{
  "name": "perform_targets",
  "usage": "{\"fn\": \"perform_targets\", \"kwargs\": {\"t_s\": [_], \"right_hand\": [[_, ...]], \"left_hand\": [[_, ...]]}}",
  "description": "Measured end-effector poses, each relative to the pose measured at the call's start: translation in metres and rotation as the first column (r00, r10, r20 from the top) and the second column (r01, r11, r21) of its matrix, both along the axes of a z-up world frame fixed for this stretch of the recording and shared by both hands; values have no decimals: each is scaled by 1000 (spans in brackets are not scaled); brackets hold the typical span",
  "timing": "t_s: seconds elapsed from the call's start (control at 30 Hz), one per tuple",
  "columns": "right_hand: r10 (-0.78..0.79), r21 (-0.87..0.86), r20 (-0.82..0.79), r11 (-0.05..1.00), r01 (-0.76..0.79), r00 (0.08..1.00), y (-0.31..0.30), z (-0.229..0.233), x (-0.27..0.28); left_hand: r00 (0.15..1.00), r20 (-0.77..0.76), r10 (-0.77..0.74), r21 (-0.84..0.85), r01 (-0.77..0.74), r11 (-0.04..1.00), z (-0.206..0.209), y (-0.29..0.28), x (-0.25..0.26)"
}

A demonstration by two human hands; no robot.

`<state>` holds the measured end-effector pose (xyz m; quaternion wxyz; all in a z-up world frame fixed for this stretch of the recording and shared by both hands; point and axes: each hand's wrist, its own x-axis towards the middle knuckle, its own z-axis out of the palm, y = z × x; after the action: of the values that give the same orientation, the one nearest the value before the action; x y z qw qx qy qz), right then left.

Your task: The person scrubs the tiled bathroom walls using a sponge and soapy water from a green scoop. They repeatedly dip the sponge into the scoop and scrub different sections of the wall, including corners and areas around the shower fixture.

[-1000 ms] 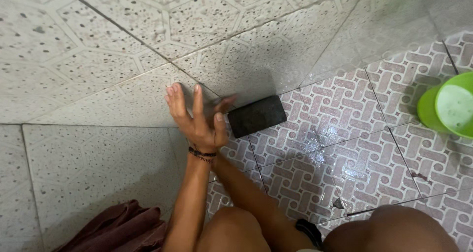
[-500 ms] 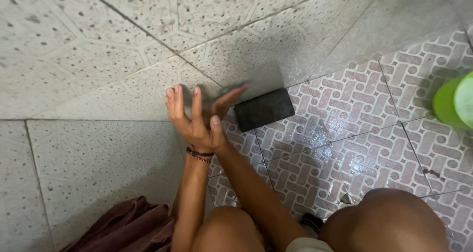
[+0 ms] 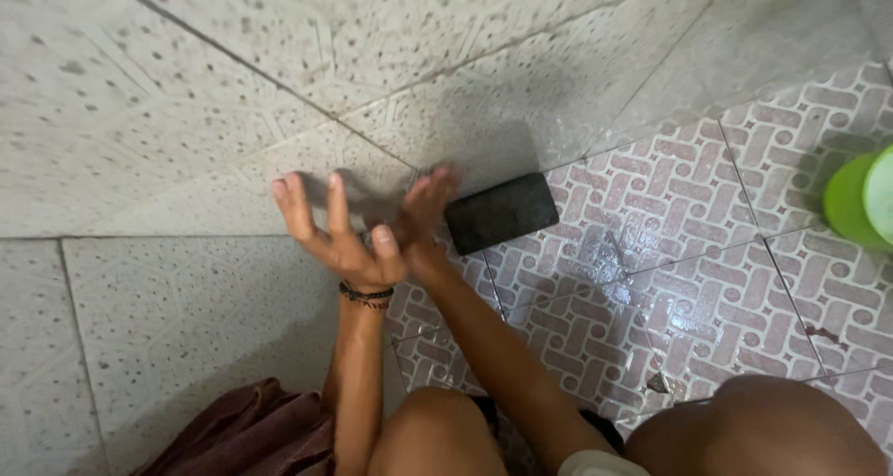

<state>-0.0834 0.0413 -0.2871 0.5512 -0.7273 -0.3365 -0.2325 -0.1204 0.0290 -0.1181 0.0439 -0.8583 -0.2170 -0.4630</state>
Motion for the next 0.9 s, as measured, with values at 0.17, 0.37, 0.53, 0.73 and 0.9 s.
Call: {"fn": "perform_targets", "kwargs": {"t_s": [0.17,0.37,0.53,0.73,0.9], "right_hand": [[-138,-129,-235,986,110,962,-35,2,27],[-156,289,-145,938,193,977,16,54,50],[-71,-112,-9,991,70,997,11,-24,4],[-163,135,-270,969,205,949,-16,32,44],[-209,323,-32,923,208,977,14,142,71]], "left_hand": [[1000,-4,-15,14,16,1000,-1,-1,13],[994,-97,42,-77,-50,996,8,-20,4],[999,-4,41,44,-41,998,23,-16,14],[999,-43,16,24,-15,1000,18,-19,-1],[1000,-8,-9,21,9,1000,8,-12,-13]]}}
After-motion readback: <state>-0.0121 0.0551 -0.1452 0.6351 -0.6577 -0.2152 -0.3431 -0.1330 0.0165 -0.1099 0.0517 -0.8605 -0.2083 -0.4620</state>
